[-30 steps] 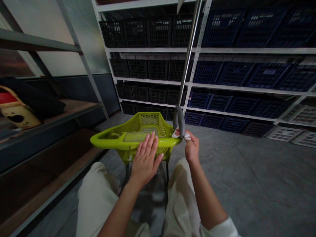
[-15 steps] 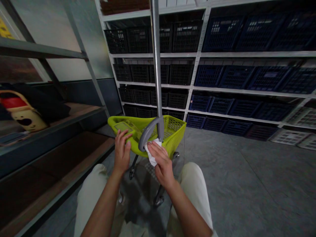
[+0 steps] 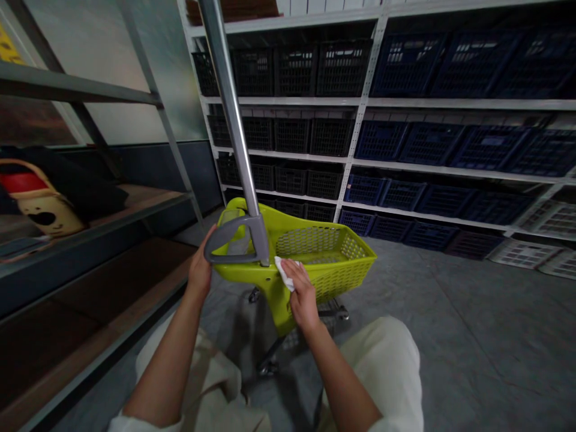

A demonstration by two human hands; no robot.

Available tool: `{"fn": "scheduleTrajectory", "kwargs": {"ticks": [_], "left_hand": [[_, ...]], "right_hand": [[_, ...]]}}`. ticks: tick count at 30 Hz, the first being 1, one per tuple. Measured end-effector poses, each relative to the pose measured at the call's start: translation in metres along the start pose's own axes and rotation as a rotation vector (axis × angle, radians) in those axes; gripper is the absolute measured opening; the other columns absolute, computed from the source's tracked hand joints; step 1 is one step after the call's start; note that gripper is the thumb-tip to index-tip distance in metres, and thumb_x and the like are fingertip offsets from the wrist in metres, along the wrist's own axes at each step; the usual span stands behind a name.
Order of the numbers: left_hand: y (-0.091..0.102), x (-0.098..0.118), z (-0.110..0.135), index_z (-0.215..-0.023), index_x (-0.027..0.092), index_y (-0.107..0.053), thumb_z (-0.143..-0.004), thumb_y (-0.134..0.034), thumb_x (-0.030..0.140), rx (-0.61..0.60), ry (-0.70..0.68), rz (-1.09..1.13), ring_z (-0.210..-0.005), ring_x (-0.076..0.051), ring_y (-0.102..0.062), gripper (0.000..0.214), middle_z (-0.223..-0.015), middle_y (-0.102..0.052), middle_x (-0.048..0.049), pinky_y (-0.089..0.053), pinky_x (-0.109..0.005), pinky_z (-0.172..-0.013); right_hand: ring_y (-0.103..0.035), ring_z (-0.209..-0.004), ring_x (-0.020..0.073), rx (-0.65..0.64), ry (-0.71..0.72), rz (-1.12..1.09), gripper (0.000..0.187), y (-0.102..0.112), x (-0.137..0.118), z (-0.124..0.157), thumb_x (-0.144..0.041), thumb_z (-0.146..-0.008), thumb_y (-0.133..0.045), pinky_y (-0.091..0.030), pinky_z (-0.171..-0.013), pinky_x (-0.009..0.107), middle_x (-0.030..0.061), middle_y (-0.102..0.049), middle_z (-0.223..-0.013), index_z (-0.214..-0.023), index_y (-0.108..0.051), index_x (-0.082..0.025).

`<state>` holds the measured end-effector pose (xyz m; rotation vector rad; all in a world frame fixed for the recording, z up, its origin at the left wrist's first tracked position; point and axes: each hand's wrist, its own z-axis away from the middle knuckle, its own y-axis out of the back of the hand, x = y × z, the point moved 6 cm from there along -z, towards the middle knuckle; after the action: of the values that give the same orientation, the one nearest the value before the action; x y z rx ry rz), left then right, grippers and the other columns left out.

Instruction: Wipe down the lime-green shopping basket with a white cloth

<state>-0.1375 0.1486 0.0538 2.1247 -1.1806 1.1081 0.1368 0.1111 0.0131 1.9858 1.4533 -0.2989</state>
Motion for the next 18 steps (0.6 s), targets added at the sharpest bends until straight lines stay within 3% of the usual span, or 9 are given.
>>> {"fn": "scheduleTrajectory", "kwargs": {"ticks": [3,5,6,8,9,10,11,14,18], "left_hand": [[0.018,0.008,0.040,-0.136,0.019,-0.049,-0.095,-0.047,0.046,0.219,-0.025,-0.078,-0.136,-0.026,-0.045,0.050,-0.144,-0.051,-0.0120,-0.032,-0.045,-0.117],[0.027,0.032,0.078,-0.141,0.020,-0.043,-0.097,-0.045,0.037,0.385,-0.198,-0.250,-0.139,-0.025,-0.041,0.048,-0.149,-0.044,-0.0127,-0.035,-0.044,-0.115],[0.020,0.050,0.094,-0.140,0.020,-0.045,-0.096,-0.046,0.031,0.326,-0.348,-0.366,-0.137,-0.025,-0.044,0.046,-0.146,-0.048,-0.0125,-0.037,-0.043,-0.113],[-0.019,0.079,0.120,-0.146,0.024,-0.041,-0.094,-0.046,0.021,-0.112,-0.650,-0.569,-0.134,-0.021,-0.048,0.052,-0.139,-0.056,-0.0091,-0.036,-0.039,-0.114],[-0.040,0.087,0.131,-0.150,0.024,-0.036,-0.093,-0.046,0.018,-0.339,-0.747,-0.669,-0.136,-0.020,-0.047,0.058,-0.141,-0.057,-0.0083,-0.034,-0.038,-0.115],[-0.054,0.092,0.135,-0.153,0.021,-0.029,-0.093,-0.046,0.017,-0.470,-0.775,-0.765,-0.140,-0.020,-0.043,0.063,-0.145,-0.054,-0.0086,-0.030,-0.038,-0.118],[-0.065,0.095,0.134,-0.156,0.015,-0.023,-0.094,-0.045,0.019,-0.528,-0.765,-0.846,-0.145,-0.022,-0.036,0.066,-0.151,-0.048,-0.0110,-0.027,-0.039,-0.120],[-0.082,0.094,0.122,-0.156,0.006,-0.018,-0.094,-0.044,0.025,-0.546,-0.678,-1.011,-0.151,-0.026,-0.021,0.070,-0.161,-0.029,-0.0152,-0.024,-0.041,-0.121],[-0.083,0.085,0.118,-0.154,0.007,-0.027,-0.091,-0.043,0.022,-0.561,-0.638,-1.080,-0.151,-0.025,-0.022,0.067,-0.162,-0.029,-0.0123,-0.023,-0.042,-0.123]], "right_hand": [[-0.049,-0.136,0.0167,0.018,-0.029,0.008,0.066,0.006,0.009,0.005,-0.003,-0.083,-0.035,-0.028,-0.121,0.049,0.0030,-0.059,-0.141,-0.142,-0.052,-0.029],[-0.051,-0.134,0.0167,0.032,-0.049,0.020,0.065,0.009,0.014,0.009,-0.003,-0.082,-0.035,-0.030,-0.120,0.049,0.0031,-0.062,-0.138,-0.139,-0.055,-0.028],[-0.052,-0.134,0.0167,0.034,-0.055,0.026,0.066,0.011,0.015,0.011,-0.003,-0.081,-0.035,-0.030,-0.119,0.049,0.0031,-0.062,-0.137,-0.138,-0.056,-0.028],[-0.052,-0.133,0.0169,0.027,-0.060,0.036,0.068,0.011,0.016,0.013,-0.002,-0.079,-0.034,-0.031,-0.119,0.049,0.0031,-0.063,-0.137,-0.138,-0.056,-0.027],[-0.052,-0.134,0.0171,0.019,-0.060,0.041,0.069,0.011,0.015,0.014,-0.002,-0.078,-0.034,-0.031,-0.119,0.049,0.0032,-0.063,-0.137,-0.138,-0.056,-0.027],[-0.052,-0.134,0.0174,0.011,-0.058,0.048,0.070,0.011,0.014,0.015,-0.002,-0.077,-0.034,-0.031,-0.119,0.050,0.0032,-0.062,-0.138,-0.139,-0.056,-0.027],[-0.051,-0.134,0.0175,0.005,-0.058,0.056,0.072,0.011,0.014,0.017,-0.001,-0.075,-0.034,-0.031,-0.119,0.050,0.0032,-0.062,-0.138,-0.139,-0.055,-0.027],[-0.051,-0.134,0.0174,0.013,-0.064,0.102,0.077,0.018,0.019,0.026,0.000,-0.071,-0.034,-0.032,-0.118,0.050,0.0034,-0.062,-0.138,-0.140,-0.054,-0.027],[-0.052,-0.133,0.0176,0.052,-0.104,0.233,0.080,0.049,0.041,0.051,0.001,-0.066,-0.035,-0.032,-0.117,0.049,0.0030,-0.063,-0.137,-0.138,-0.056,-0.027]]}}
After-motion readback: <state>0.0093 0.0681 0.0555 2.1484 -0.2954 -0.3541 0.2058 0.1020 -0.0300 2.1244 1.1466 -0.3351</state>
